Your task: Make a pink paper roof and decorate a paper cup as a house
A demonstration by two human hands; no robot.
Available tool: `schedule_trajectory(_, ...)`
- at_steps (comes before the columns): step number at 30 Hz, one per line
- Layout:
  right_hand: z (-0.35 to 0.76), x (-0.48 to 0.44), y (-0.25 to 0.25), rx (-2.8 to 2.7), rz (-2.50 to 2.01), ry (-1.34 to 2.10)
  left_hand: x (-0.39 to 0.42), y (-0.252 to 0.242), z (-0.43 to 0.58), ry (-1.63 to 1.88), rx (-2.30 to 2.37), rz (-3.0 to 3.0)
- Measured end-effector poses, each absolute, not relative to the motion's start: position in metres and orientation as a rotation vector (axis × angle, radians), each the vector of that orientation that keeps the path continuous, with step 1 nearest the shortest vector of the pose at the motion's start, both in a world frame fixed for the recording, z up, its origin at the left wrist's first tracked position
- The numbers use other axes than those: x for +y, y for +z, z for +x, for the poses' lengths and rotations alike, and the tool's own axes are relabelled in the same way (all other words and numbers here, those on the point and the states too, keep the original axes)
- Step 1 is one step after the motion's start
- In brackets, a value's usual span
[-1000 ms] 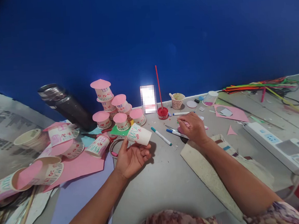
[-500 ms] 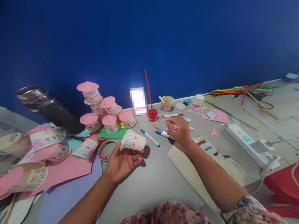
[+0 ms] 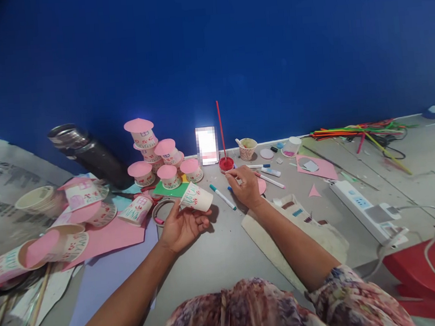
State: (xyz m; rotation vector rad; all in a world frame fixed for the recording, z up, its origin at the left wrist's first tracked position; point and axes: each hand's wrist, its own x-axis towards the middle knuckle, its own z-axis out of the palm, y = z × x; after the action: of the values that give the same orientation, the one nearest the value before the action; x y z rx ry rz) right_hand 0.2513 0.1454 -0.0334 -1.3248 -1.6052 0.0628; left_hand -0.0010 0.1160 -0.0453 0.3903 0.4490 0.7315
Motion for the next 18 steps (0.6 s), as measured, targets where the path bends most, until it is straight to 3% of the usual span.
schedule_trajectory(8, 0.268, 0.137, -0.009, -1.799, -1.353, 0.435, 0.11, -0.045, 0.004, 0.925, 0.561, 0.542)
schedule_trajectory(18, 0.281, 0.098, -0.001, -2.038, -1.296, 0.492, 0.098, -0.039, 0.012, 1.113, 0.898, 1.098)
